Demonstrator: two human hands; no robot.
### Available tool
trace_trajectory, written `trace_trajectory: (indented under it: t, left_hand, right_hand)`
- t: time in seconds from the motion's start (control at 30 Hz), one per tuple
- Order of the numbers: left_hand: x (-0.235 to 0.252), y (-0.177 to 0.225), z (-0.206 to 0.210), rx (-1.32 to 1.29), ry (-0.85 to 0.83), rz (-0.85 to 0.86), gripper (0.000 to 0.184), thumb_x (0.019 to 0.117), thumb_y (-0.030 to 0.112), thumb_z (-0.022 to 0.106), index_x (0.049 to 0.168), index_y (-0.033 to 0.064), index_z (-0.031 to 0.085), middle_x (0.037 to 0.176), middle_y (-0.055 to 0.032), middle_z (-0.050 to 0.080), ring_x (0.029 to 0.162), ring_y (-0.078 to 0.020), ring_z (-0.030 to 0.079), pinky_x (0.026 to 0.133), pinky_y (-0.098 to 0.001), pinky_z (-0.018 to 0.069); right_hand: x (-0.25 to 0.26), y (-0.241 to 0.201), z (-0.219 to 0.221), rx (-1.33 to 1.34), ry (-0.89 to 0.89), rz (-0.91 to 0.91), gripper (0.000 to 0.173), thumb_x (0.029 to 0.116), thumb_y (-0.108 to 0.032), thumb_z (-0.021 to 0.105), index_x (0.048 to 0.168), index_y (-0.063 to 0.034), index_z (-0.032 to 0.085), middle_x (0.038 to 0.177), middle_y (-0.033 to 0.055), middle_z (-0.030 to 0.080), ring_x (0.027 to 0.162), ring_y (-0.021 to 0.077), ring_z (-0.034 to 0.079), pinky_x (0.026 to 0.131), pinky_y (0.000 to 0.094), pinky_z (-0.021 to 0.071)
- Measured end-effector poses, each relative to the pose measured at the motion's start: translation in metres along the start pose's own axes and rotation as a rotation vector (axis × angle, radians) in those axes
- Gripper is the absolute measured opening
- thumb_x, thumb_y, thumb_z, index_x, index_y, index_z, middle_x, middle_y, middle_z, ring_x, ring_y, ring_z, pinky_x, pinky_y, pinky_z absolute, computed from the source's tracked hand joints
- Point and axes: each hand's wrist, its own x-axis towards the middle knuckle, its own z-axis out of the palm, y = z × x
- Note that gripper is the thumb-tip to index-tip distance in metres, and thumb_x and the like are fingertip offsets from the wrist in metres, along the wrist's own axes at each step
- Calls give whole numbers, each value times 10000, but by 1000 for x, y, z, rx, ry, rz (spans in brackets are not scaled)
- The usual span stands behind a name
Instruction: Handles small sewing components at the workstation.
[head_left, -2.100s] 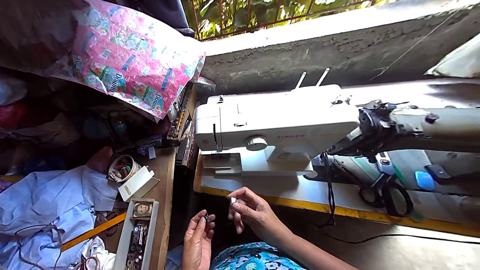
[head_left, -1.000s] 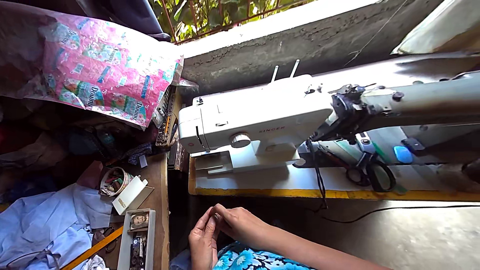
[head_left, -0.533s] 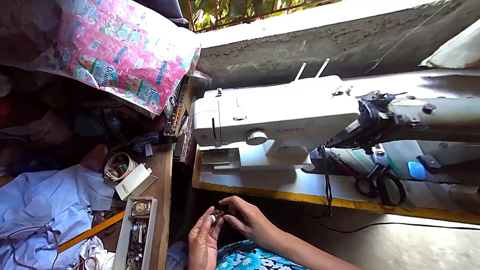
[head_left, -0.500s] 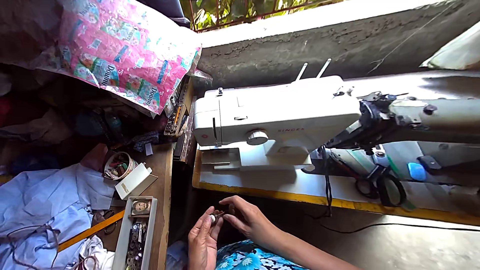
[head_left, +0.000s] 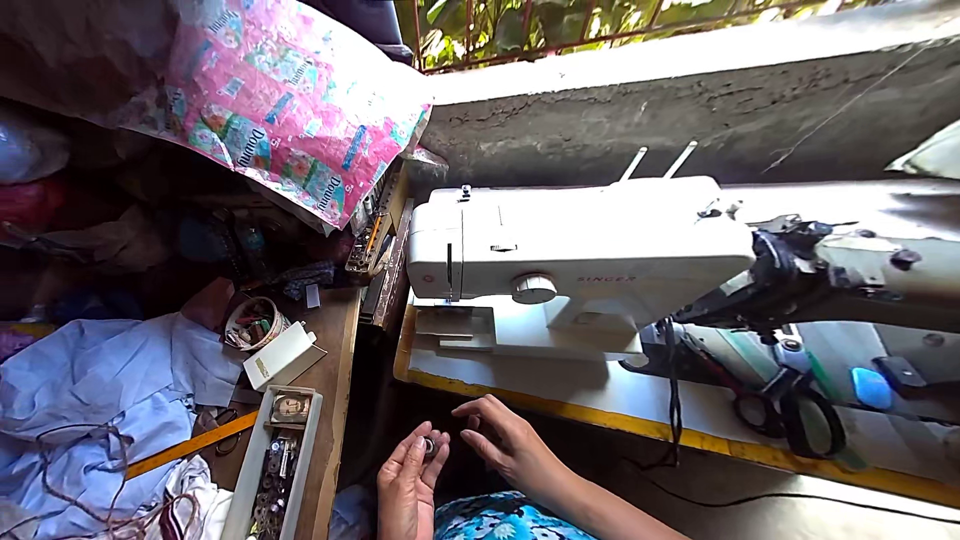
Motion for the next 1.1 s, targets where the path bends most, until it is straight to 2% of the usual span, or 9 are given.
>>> trace_trajectory:
  t: [0.2, 0.47, 0.57, 0.63, 0.73, 0.9, 0.97, 1.03, 1.1]
  left_hand:
    - [1, -3, -1, 114, -9, 16, 234, 994, -111, 489, 1200, -132, 598, 1113, -167, 698, 935, -205, 724, 886, -327, 599]
    - [3, -17, -10, 514, -69, 233, 246, 907, -73, 644, 1145, -64, 710, 1181, -162, 673, 991, -134, 680, 859, -274, 582]
    - [0, -20, -12, 594, -91, 357, 257, 887, -73, 659, 1133, -46, 730, 1153, -153, 683, 959, -106, 676, 842, -242, 574]
    - [1, -22, -15, 612, -110, 409, 315, 887, -66, 663, 1200, -57, 700, 1138, -164, 698, 953, -112, 683, 863, -252, 568]
    - [3, -23, -22, 593, -114, 425, 453, 892, -53, 659, 1340, -73, 597, 1075, -160, 714, 922, -134, 698, 841, -285, 577]
    - [11, -15, -38, 359, -67, 382, 491, 899, -73, 631, 1373, -98, 506, 1073, -147, 705, 930, -184, 718, 824, -344, 616]
    - [12, -8, -41, 284, -65, 345, 475, 906, -107, 615, 1365, -102, 495, 1073, -155, 712, 909, -220, 741, 757, -361, 643]
    - [14, -4, -44, 264, -64, 352, 457, 901, -123, 607, 1343, -107, 494, 1053, -149, 728, 900, -216, 748, 768, -350, 640]
    - [17, -3, -46, 263, -64, 360, 330, 900, -124, 604, 1228, -101, 568, 1022, -130, 743, 892, -197, 750, 798, -332, 634]
  right_hand:
    - [-5, 18, 5, -11, 95, -78, 296, 971, -149, 568, 1189, 18, 676, 1002, 158, 641, 699, 120, 617, 603, 237, 545]
    - [-8, 9, 3, 108, -165, 110, 319, 1012, -134, 562, 1260, 62, 603, 1044, 164, 626, 689, 126, 630, 605, 279, 566]
    - [-6, 6, 5, 120, -270, 155, 306, 1015, -150, 572, 1219, 77, 599, 1054, 165, 620, 711, 132, 629, 639, 297, 567]
    - [-7, 6, 6, 118, -327, 174, 269, 1013, -142, 567, 1150, 84, 617, 1028, 159, 609, 715, 128, 620, 655, 296, 561]
    - [-6, 6, 7, 107, -361, 175, 225, 1012, -118, 563, 1069, 82, 647, 981, 138, 611, 700, 104, 614, 660, 273, 558]
    - [-3, 1, 15, 157, -292, 189, 184, 1000, -127, 572, 1031, 26, 670, 954, 80, 626, 660, 58, 603, 616, 224, 551]
    - [-2, 2, 17, 179, -276, 177, 187, 1001, -149, 572, 1022, 11, 666, 944, 61, 616, 660, 39, 593, 615, 203, 541]
    - [-2, 3, 19, 201, -255, 166, 187, 1001, -161, 576, 1011, 1, 669, 936, 49, 617, 663, 28, 597, 617, 188, 543]
    - [-1, 2, 18, 216, -236, 161, 187, 1009, -169, 571, 1011, -8, 665, 932, 37, 613, 666, 14, 592, 622, 179, 539]
